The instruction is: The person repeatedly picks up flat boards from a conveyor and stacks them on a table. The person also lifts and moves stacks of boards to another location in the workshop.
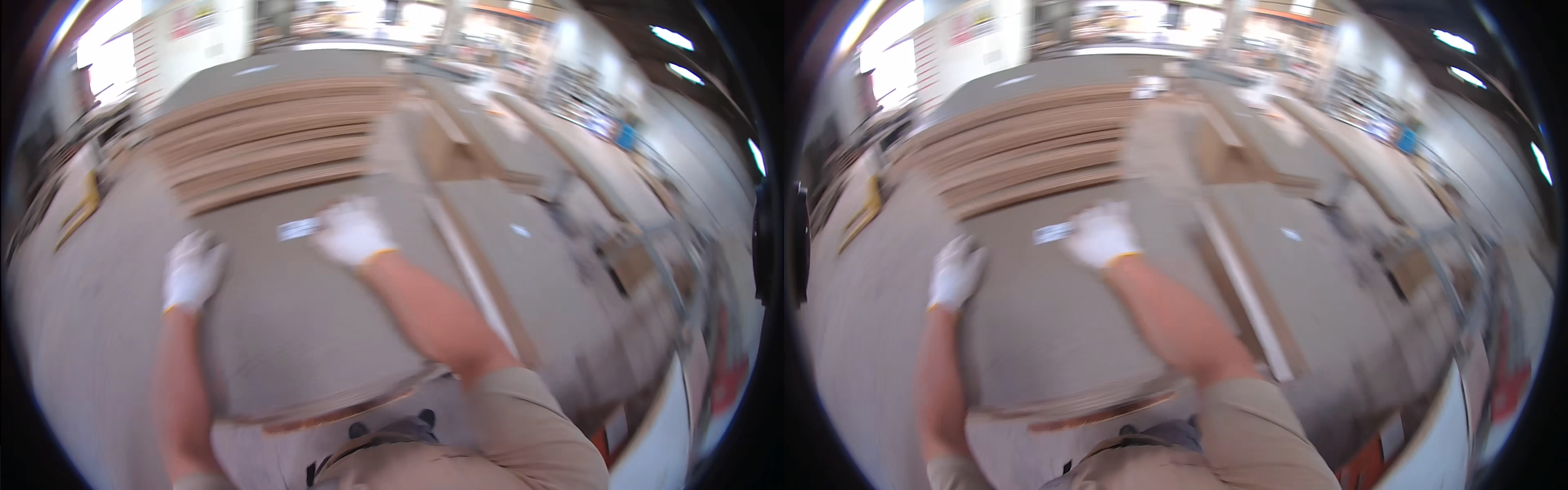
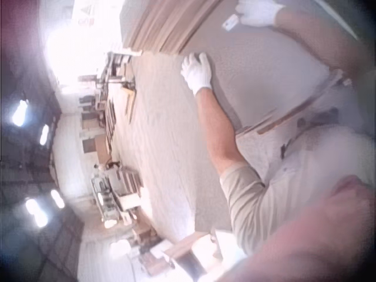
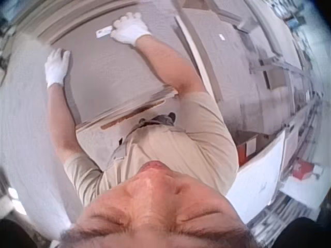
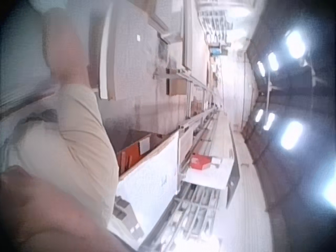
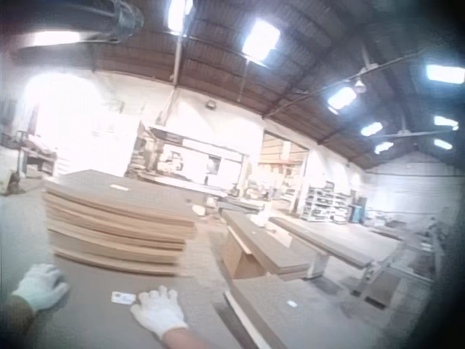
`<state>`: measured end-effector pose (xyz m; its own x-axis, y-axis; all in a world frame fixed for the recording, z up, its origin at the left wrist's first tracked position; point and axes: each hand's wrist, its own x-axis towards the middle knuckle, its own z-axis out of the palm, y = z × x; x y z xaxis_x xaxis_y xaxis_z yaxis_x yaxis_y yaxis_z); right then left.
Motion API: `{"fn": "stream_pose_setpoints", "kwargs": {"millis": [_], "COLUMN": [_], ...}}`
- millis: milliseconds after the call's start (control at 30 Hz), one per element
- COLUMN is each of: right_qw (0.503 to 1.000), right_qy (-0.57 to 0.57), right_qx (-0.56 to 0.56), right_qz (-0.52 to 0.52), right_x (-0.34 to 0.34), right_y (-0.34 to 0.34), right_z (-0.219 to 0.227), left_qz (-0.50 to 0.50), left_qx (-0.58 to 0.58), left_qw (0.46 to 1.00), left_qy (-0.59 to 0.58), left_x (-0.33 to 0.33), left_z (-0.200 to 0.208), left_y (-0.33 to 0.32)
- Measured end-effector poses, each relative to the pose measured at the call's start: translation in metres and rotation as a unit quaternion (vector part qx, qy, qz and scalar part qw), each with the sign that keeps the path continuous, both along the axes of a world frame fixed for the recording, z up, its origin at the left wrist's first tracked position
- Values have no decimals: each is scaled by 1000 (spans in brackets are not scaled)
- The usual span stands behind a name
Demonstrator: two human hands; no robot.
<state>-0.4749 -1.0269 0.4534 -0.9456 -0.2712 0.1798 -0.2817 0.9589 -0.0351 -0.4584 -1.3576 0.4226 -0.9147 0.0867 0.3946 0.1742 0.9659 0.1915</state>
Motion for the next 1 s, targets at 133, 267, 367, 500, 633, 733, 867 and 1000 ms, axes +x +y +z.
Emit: {"fn": "stream_pose_setpoints", "kwargs": {"millis": [133,267,367,500,633,733,867,1000], "right_qw": [1000,995,994,994,994,993,993,994], "right_qy": [21,37,52,15,13,27,20,6], "right_qx": [-16,-87,-86,-109,-111,-113,-116,-109], "right_qz": [-2,-41,-48,-11,-21,-25,-18,-16], "right_x": [-5,6,10,8,2,2,4,3], "right_y": [9,42,56,48,43,43,42,42], "right_z": [-3,-17,-16,-12,-16,-18,-14,-12], "left_qz": [34,-22,-44,-41,-40,-36,-40,-48], "left_qx": [50,12,16,16,13,18,16,25], "left_qw": [995,995,995,996,995,994,995,995], "left_qy": [-82,-101,-87,-83,-94,-97,-95,-89], "left_x": [-20,-34,-47,-49,-53,-54,-54,-54], "left_z": [8,-2,-14,-21,-20,-19,-18,-17], "left_y": [4,22,22,3,-3,-2,-3,-4]}}
